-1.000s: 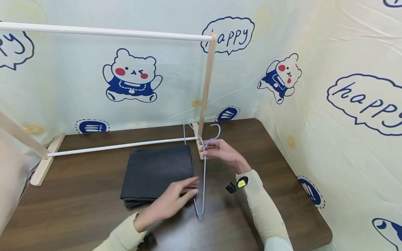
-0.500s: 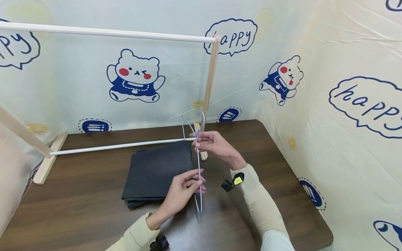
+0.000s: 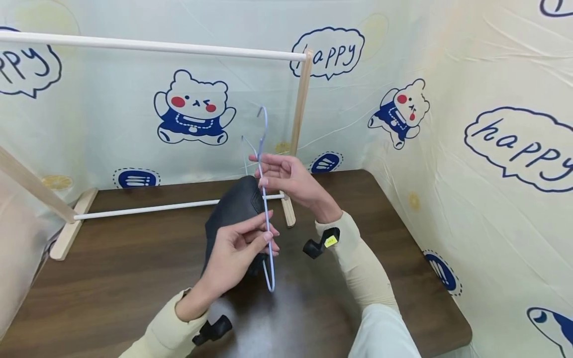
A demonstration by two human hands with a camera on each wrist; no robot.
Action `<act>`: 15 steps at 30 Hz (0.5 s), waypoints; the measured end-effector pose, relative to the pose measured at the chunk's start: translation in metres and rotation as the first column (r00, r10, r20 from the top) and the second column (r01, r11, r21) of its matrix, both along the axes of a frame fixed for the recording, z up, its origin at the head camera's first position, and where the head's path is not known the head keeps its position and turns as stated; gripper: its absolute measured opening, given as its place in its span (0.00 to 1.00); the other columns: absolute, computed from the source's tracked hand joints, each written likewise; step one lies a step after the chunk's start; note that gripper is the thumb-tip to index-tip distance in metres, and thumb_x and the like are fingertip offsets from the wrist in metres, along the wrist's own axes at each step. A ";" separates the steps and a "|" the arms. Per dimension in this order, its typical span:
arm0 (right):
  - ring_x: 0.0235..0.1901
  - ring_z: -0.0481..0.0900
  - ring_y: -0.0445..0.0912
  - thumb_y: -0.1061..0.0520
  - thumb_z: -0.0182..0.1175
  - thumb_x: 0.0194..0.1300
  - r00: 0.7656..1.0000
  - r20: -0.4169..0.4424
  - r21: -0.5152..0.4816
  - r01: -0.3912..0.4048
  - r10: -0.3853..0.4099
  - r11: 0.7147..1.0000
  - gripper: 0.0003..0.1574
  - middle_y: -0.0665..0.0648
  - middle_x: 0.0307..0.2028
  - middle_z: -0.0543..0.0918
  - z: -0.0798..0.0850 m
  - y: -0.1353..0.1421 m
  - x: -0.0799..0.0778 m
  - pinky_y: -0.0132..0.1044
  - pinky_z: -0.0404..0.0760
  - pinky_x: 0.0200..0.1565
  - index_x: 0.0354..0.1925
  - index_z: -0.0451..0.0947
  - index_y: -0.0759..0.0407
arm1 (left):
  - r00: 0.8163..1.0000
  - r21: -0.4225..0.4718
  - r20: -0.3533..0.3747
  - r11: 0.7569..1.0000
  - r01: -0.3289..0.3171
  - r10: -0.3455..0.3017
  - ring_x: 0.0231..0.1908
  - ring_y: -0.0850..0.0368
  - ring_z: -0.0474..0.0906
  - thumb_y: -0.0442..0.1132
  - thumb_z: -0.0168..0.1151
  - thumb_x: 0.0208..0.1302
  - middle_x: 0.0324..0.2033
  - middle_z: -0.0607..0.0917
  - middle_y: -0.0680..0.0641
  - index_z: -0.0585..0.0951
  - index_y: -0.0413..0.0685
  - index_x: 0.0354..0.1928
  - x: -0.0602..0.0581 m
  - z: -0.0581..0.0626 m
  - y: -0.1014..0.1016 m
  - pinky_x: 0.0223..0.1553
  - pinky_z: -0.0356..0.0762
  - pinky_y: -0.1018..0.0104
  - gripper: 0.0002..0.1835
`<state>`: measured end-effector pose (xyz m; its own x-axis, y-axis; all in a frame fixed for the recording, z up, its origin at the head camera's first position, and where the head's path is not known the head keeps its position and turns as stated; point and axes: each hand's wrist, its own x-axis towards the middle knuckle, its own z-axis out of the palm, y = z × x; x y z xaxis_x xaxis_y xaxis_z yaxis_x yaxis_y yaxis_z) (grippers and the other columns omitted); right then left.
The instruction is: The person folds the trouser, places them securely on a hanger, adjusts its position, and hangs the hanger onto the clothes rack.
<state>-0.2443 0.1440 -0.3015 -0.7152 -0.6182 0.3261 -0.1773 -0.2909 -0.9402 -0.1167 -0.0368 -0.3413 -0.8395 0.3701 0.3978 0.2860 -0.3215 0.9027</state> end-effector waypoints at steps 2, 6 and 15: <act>0.39 0.82 0.40 0.48 0.77 0.58 1.000 -0.003 -0.013 0.000 0.000 1.000 0.63 0.55 0.47 0.82 0.010 -0.004 -0.001 0.28 0.83 0.45 0.70 0.54 0.85 | 1.000 0.000 -0.026 1.000 -0.003 0.003 0.33 0.60 0.87 0.22 0.57 0.70 0.42 0.84 0.27 0.73 0.26 0.66 -0.002 0.011 -0.003 0.40 0.88 0.58 0.23; 0.38 0.82 0.40 0.46 0.78 0.55 1.000 0.005 -0.021 0.003 -0.003 1.000 0.66 0.55 0.46 0.81 0.027 -0.010 -0.002 0.29 0.84 0.44 0.71 0.53 0.83 | 0.999 -0.007 -0.044 1.000 -0.015 0.014 0.33 0.60 0.87 0.22 0.58 0.70 0.42 0.84 0.28 0.73 0.28 0.66 -0.006 0.032 -0.009 0.40 0.88 0.58 0.23; 0.38 0.83 0.39 0.47 0.81 0.49 0.994 0.051 -0.082 0.100 -0.096 0.992 0.70 0.54 0.44 0.83 0.062 -0.014 -0.002 0.26 0.84 0.41 0.73 0.53 0.80 | 0.999 -0.037 -0.002 0.998 -0.042 0.042 0.32 0.59 0.86 0.25 0.56 0.73 0.44 0.83 0.26 0.75 0.30 0.65 -0.021 0.076 -0.014 0.42 0.87 0.60 0.21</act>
<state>-0.2466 0.1301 -0.2395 -0.7868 -0.5159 0.3389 -0.1651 -0.3531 -0.9209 -0.1381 -0.0511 -0.2653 -0.8544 0.3486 0.3852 0.2994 -0.2757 0.9134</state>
